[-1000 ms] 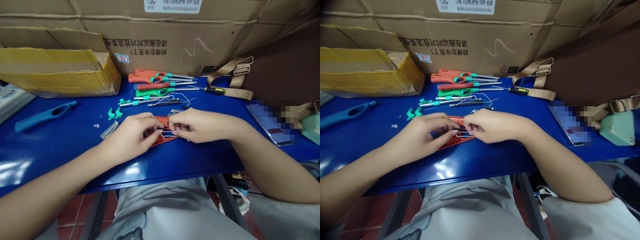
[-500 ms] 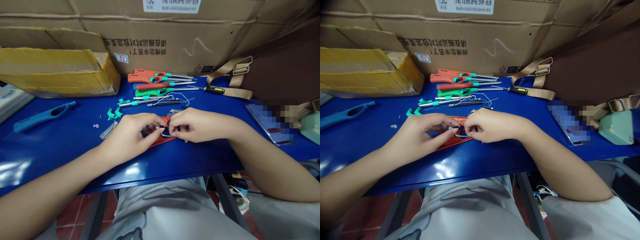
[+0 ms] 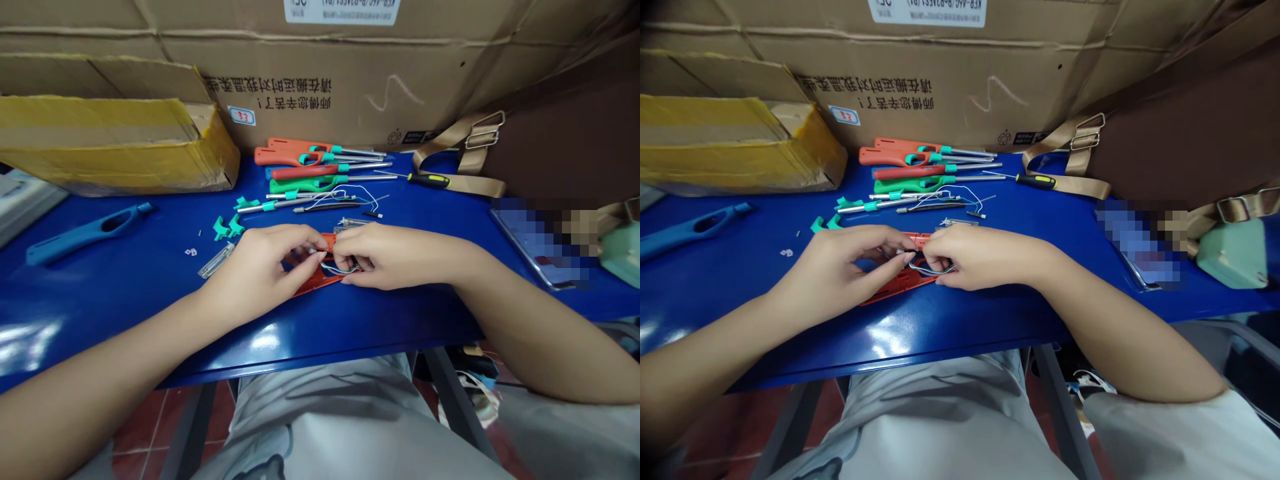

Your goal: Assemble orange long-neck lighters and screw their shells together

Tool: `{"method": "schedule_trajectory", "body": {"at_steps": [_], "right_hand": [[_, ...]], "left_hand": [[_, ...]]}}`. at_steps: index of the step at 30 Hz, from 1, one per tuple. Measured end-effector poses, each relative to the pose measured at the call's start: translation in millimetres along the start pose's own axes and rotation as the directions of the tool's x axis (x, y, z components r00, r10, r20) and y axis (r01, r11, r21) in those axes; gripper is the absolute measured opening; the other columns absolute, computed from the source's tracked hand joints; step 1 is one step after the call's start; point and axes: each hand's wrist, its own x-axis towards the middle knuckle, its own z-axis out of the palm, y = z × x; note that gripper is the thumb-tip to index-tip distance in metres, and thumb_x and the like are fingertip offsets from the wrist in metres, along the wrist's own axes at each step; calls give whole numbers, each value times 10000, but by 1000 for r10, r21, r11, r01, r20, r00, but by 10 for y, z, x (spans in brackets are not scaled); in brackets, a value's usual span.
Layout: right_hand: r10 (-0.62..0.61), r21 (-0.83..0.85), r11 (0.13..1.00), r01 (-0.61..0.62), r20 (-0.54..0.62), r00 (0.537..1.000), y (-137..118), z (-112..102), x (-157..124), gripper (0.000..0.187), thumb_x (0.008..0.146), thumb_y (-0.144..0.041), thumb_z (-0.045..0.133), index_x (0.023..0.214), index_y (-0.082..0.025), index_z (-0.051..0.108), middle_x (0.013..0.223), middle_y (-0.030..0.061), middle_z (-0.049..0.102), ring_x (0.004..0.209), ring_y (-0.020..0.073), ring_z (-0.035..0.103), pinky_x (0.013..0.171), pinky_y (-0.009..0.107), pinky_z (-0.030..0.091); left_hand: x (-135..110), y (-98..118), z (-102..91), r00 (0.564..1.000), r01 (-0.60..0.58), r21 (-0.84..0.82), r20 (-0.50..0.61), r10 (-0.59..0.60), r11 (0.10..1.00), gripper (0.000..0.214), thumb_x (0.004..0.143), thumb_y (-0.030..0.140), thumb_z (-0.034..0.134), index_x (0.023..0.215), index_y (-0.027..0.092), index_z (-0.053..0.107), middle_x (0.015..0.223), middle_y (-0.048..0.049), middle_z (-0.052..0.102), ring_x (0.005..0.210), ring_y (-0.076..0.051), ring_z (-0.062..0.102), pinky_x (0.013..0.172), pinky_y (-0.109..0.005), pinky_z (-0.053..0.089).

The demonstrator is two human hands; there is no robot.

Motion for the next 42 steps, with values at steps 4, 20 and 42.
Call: {"method": "schedule_trajectory", "body": {"at_steps": [4,20,42], "right_hand": [[3,35,999,-3,-5,1000,3,-15,-19,117,864,-77,596,791,-168,595,758,-11,591,728,127,508,688,261,357],[-49,-22,999,47,-105,993,50,-54,-43,153,837,-65,559,817,-174,664,791,10,669,728,134,570,696,265,400],[-44,7,999,45,-34,998,36,-36,-22,151,899,-134,571,797,-169,676,742,1,666,679,128,545,679,273,384]], "left_hand": [[6,-5,1,1000,10,27,20,-10,1000,174,939,246,606,1005,161,743,903,-20,776,742,-122,693,690,-212,546],[20,-50,-5,992,43,89,113,-53,995,210,900,198,564,935,160,767,841,-27,782,693,-147,690,633,-243,497],[23,-164,18,993,-51,120,114,38,991,183,923,169,604,976,159,779,949,-60,766,842,-172,701,733,-269,537]]}}
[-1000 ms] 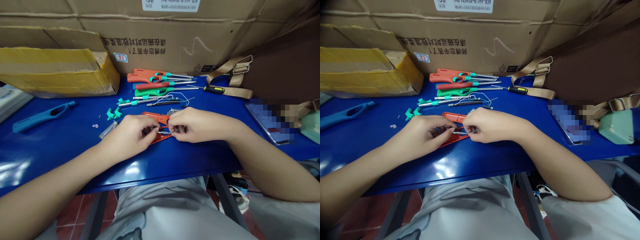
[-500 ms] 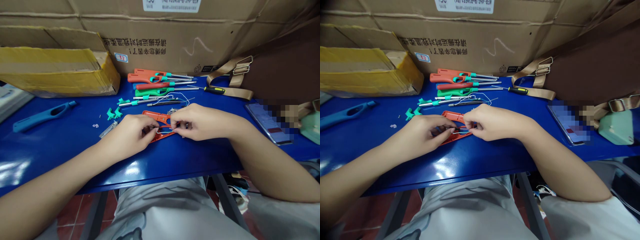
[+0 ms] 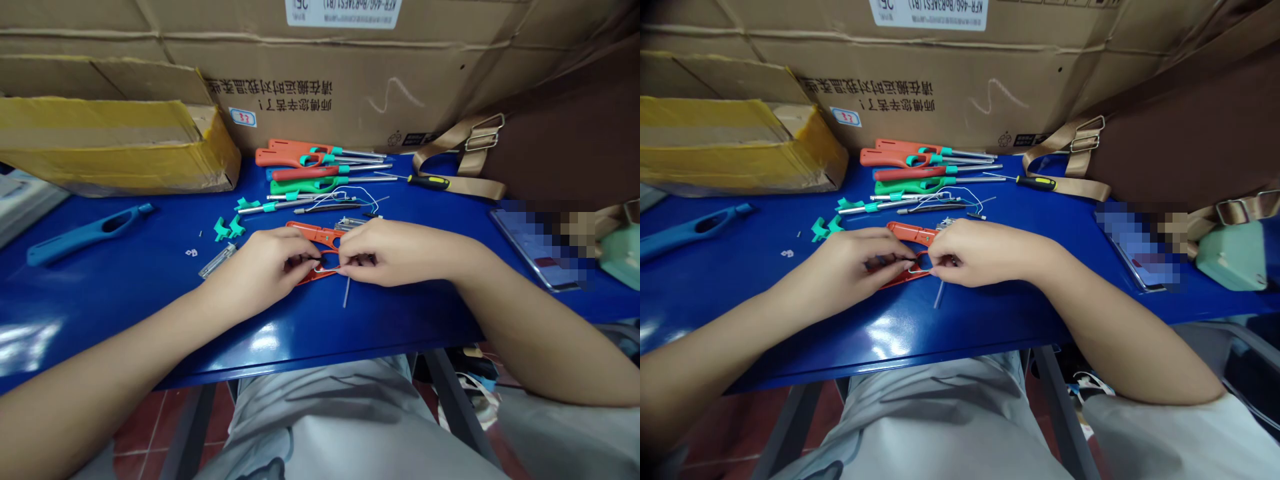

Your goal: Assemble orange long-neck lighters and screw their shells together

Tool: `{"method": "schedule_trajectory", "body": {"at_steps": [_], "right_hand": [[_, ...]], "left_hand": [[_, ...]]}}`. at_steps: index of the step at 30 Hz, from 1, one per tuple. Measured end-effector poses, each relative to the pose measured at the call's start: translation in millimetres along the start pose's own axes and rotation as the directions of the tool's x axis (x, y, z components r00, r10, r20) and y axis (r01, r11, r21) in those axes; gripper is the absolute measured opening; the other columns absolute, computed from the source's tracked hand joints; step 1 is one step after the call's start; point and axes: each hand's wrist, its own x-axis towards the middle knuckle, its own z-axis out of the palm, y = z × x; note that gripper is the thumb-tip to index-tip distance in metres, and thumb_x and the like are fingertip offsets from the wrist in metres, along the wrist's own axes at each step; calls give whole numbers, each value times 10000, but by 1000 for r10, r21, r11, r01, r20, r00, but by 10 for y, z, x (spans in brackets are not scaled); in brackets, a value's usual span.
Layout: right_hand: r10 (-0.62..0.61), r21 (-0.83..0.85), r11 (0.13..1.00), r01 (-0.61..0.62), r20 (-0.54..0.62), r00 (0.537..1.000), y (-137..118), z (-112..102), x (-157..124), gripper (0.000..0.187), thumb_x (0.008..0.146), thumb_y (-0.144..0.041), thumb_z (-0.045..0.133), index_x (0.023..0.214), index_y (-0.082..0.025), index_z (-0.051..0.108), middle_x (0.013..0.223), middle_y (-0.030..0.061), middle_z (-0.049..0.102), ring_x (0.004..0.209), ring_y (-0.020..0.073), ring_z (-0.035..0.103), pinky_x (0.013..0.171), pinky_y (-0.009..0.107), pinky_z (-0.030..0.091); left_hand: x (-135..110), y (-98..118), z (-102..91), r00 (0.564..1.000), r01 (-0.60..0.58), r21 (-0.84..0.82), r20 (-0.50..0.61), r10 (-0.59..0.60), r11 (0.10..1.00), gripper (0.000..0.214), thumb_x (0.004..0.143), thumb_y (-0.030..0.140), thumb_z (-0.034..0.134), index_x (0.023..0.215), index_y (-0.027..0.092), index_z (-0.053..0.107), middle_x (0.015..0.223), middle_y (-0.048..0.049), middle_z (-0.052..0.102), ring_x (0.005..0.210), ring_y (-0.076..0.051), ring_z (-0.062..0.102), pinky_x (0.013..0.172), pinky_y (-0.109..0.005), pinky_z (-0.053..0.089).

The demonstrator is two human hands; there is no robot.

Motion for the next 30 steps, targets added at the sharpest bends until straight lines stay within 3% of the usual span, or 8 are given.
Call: {"method": "schedule_trajectory", "body": {"at_steps": [6,9,17,23,30], "right_hand": [[118,43,992,-115,-94,989,15,105,95,14,871,-183,616,881,-175,622,689,-43,603,616,95,527,602,234,332],[144,34,990,-140,-142,979,21,161,130,96,888,-192,597,974,-179,640,695,-46,602,621,95,527,598,235,319],[9,-11,1000,-12,-244,970,117,279,175,47,912,-150,618,911,-168,662,963,48,672,891,167,604,767,269,411],[22,-71,997,-37,-198,980,94,238,138,70,937,-137,582,929,-164,646,979,60,651,903,183,594,777,288,429],[50,-116,991,-70,-166,985,72,189,102,70,927,-118,575,941,-161,629,972,58,635,882,180,577,770,290,419]], "left_hand": [[-8,28,-5,1000,6,-11,-11,-6,1000,187,916,149,621,975,159,798,925,-63,767,816,-174,709,716,-271,538],[-13,27,2,1000,-3,-18,-20,2,1000,180,930,179,634,977,176,808,915,-58,765,823,-175,709,722,-271,538],[-1,38,37,997,39,-61,-64,-43,997,105,883,186,695,932,160,785,835,-15,768,713,-130,684,647,-229,509],[-5,40,-22,994,93,-33,-52,-95,995,155,865,193,666,942,152,794,863,-35,777,723,-148,699,663,-252,541],[-6,6,-43,999,37,-16,15,-36,999,193,909,161,629,895,189,819,900,-19,794,808,-162,717,760,-284,546]]}}
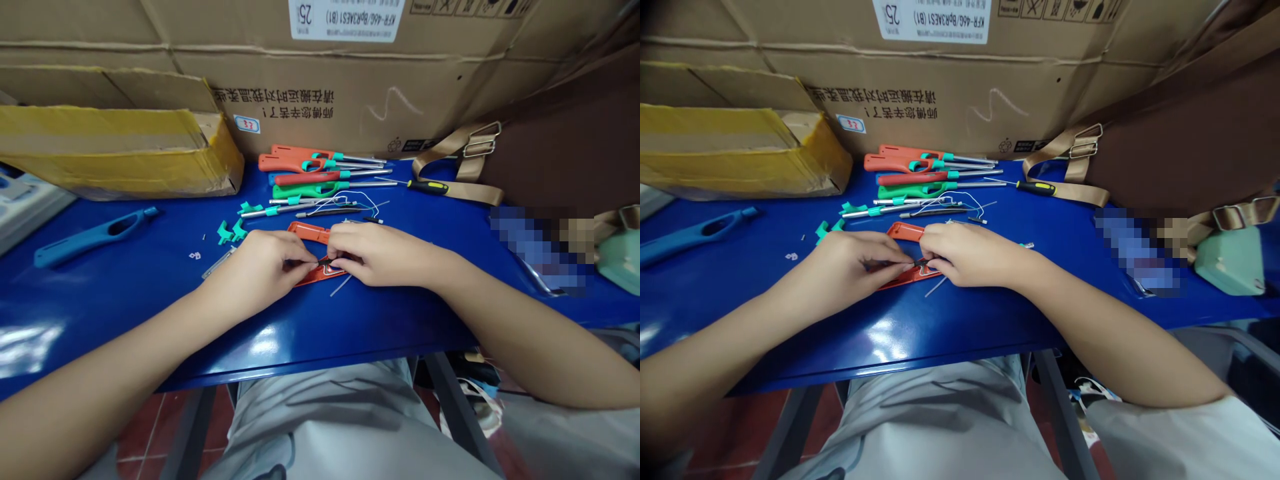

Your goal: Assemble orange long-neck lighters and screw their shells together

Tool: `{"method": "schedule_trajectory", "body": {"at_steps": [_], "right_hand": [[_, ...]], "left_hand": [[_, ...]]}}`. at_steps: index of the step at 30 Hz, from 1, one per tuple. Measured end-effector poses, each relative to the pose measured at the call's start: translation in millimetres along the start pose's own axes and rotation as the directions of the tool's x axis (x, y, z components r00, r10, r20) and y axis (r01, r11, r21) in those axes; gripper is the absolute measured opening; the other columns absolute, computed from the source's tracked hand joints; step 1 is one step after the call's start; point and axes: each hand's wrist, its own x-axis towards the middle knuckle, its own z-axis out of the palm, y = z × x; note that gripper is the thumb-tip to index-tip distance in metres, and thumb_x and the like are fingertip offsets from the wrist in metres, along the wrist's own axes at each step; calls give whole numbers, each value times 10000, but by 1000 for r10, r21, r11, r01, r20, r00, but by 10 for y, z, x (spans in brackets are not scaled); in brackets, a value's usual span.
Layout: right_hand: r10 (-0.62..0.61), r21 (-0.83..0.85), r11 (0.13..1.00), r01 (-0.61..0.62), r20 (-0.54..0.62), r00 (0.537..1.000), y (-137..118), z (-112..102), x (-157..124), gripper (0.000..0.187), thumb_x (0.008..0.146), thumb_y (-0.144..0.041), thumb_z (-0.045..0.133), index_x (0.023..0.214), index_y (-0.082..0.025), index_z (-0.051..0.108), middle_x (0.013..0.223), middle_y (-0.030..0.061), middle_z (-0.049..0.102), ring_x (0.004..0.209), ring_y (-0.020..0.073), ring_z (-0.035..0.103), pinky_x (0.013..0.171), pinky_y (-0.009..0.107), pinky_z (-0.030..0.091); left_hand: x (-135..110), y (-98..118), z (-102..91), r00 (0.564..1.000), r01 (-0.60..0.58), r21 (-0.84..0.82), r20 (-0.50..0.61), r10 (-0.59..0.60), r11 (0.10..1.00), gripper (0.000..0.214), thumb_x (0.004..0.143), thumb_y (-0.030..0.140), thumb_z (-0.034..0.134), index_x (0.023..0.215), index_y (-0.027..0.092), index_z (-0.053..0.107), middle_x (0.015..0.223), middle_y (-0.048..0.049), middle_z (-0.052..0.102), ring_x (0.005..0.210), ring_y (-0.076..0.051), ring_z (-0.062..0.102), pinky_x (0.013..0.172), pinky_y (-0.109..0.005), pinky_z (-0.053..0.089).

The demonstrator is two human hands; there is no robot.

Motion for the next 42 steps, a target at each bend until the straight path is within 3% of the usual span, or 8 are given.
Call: {"method": "schedule_trajectory", "body": {"at_steps": [15,19,25,31,37,42], "right_hand": [[-18,-35,999,20,36,999,-14,9,15,107,979,-167,529,941,-160,629,972,64,644,868,180,583,748,287,411],[-16,-57,998,18,37,999,-18,-1,17,122,984,-179,516,948,-154,631,969,69,642,854,184,579,734,291,408],[-24,-43,999,26,27,999,9,-5,8,112,959,-146,512,933,-153,620,967,68,638,877,185,576,754,290,409],[-12,0,1000,12,43,999,39,11,17,80,937,-132,540,902,-165,603,928,52,638,829,175,563,736,287,398],[-6,-68,998,9,50,999,11,-8,7,110,963,-150,518,924,-161,621,947,67,650,834,184,570,719,287,392],[-6,-105,994,11,48,999,-2,4,5,123,975,-176,522,933,-155,635,944,67,659,812,180,575,701,284,392]], "left_hand": [[-22,40,22,997,-78,92,27,76,993,221,909,82,605,938,161,809,926,-36,803,825,-180,743,762,-269,560],[-71,95,51,997,-47,292,67,29,955,210,940,136,601,924,172,807,959,-53,793,886,-231,747,772,-327,581],[-101,213,66,996,-46,534,92,-4,844,196,961,183,593,965,182,789,1002,-59,795,898,-286,737,637,-338,536],[-102,223,76,992,-79,556,126,11,827,203,974,191,584,1003,198,785,990,-40,784,878,-259,718,588,-308,463],[-122,276,74,995,-79,615,98,23,784,214,971,192,572,896,163,770,854,-63,720,748,-232,675,487,-314,337],[-117,254,98,996,-41,537,89,-9,843,315,1022,292,492,937,184,777,903,-64,724,798,-217,685,536,-305,401]]}}
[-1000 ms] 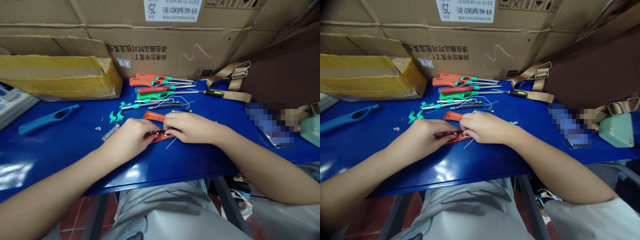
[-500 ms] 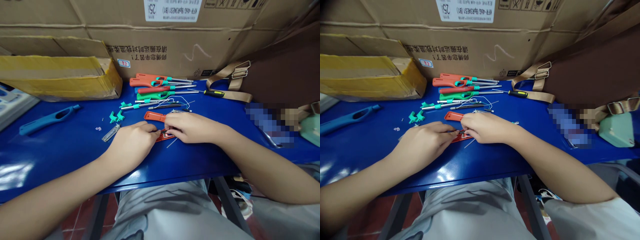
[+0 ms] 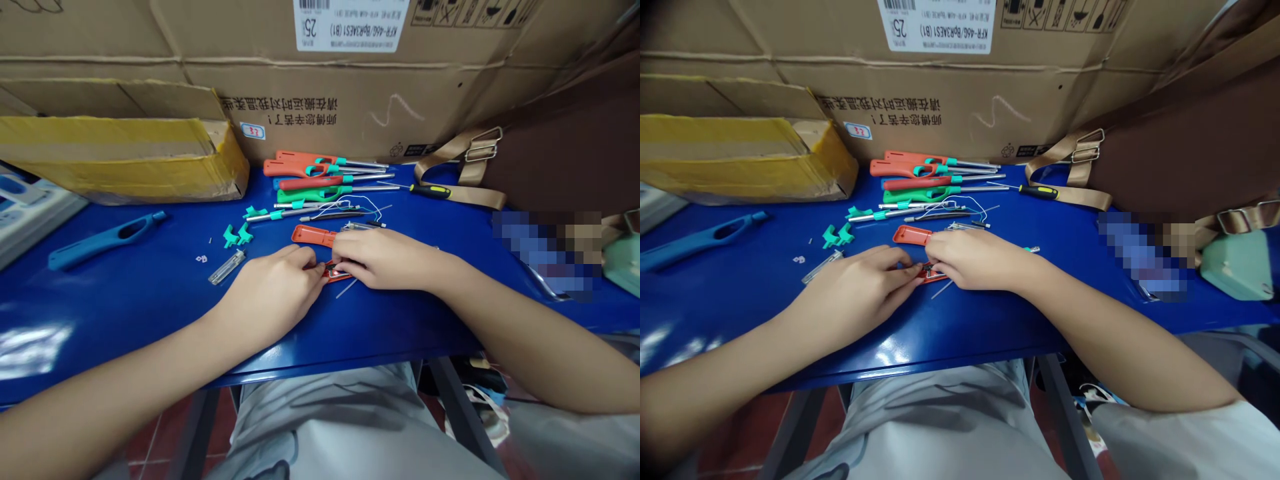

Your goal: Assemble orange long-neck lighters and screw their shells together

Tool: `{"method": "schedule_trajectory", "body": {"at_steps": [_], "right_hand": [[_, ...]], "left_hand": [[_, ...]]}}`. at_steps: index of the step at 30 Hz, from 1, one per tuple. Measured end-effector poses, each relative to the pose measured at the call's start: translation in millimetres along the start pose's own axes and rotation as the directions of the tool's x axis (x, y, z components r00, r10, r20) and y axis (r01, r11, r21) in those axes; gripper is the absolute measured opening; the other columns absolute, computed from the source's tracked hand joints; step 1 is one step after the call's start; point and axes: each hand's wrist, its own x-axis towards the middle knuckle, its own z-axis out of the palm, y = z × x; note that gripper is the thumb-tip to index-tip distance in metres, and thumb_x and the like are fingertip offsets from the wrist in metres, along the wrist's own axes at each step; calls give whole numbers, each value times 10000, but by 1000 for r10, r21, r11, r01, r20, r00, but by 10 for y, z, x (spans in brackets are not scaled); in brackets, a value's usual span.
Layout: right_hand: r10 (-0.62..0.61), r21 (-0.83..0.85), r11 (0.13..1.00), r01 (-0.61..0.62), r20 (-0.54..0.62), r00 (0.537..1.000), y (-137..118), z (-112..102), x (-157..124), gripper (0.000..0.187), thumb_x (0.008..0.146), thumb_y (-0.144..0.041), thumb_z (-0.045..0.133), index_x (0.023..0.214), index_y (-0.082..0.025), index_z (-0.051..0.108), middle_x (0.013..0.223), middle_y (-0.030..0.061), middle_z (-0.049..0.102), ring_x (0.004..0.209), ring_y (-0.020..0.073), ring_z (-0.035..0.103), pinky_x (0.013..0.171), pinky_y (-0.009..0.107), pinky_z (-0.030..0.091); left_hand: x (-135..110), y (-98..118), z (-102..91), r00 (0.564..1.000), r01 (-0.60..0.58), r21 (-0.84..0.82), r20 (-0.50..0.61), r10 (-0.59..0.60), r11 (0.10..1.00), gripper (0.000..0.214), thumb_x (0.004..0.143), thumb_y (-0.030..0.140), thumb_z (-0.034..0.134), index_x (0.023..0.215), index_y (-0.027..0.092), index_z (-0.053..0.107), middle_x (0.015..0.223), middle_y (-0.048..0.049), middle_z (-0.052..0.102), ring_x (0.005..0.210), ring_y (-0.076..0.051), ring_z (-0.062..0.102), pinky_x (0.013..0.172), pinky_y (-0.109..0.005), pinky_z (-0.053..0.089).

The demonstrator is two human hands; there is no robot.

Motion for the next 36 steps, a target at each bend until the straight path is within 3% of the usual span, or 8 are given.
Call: {"method": "schedule_trajectory", "body": {"at_steps": [5,9,13,17,23,26,30,36], "right_hand": [[7,-12,1000,-7,-11,1000,-13,2,-1,135,976,-179,523,951,-150,652,977,77,669,863,191,598,731,289,409],[4,-3,1000,-4,-12,1000,-4,-5,-9,136,978,-185,535,955,-154,666,986,70,673,888,191,614,725,281,410],[-11,-4,1000,10,-30,999,12,3,-16,132,979,-202,549,963,-163,674,990,63,682,875,184,614,694,273,391],[-4,-11,1000,4,-34,999,7,9,-12,145,982,-212,548,961,-170,685,995,58,695,871,177,620,663,268,368],[33,-23,999,-36,-103,994,-10,-21,-13,178,990,-252,539,967,-178,699,957,47,694,800,156,598,625,268,329],[57,-38,997,-64,-164,985,-16,-19,-14,195,993,-252,516,985,-177,696,941,43,696,756,142,576,608,267,311],[51,11,999,-50,-224,973,-31,33,3,200,988,-248,512,989,-170,697,951,47,707,773,142,594,640,263,350],[70,304,952,32,-316,946,-78,85,53,202,920,-368,690,970,-173,704,800,-2,664,630,95,502,638,236,404]], "left_hand": [[49,-181,-69,996,84,-142,4,-84,986,279,997,293,497,981,216,764,1015,-52,754,954,-236,705,695,-308,517],[55,-443,-180,936,350,70,-71,-345,934,277,947,296,527,1127,171,696,1105,-143,730,1048,-347,677,733,-394,544],[43,-723,-149,865,499,126,-8,-502,858,279,895,313,597,1101,137,664,1047,-220,720,1034,-410,675,793,-467,551],[64,-860,-88,837,537,102,58,-544,838,251,885,304,582,1073,166,674,993,-198,738,977,-404,704,780,-476,552],[70,-809,-194,822,540,152,113,-558,828,341,908,238,449,1138,146,683,983,-195,745,920,-409,726,667,-446,530],[65,-786,-236,852,522,6,35,-522,853,322,842,238,526,1098,163,706,908,-138,755,843,-364,728,668,-420,526],[82,-677,-217,916,331,-406,-79,-394,852,231,787,255,621,984,199,728,740,-30,726,649,-203,683,612,-297,514],[130,-356,-122,936,211,-819,11,-353,533,157,803,281,670,879,155,725,774,-31,738,658,-147,671,582,-230,528]]}}
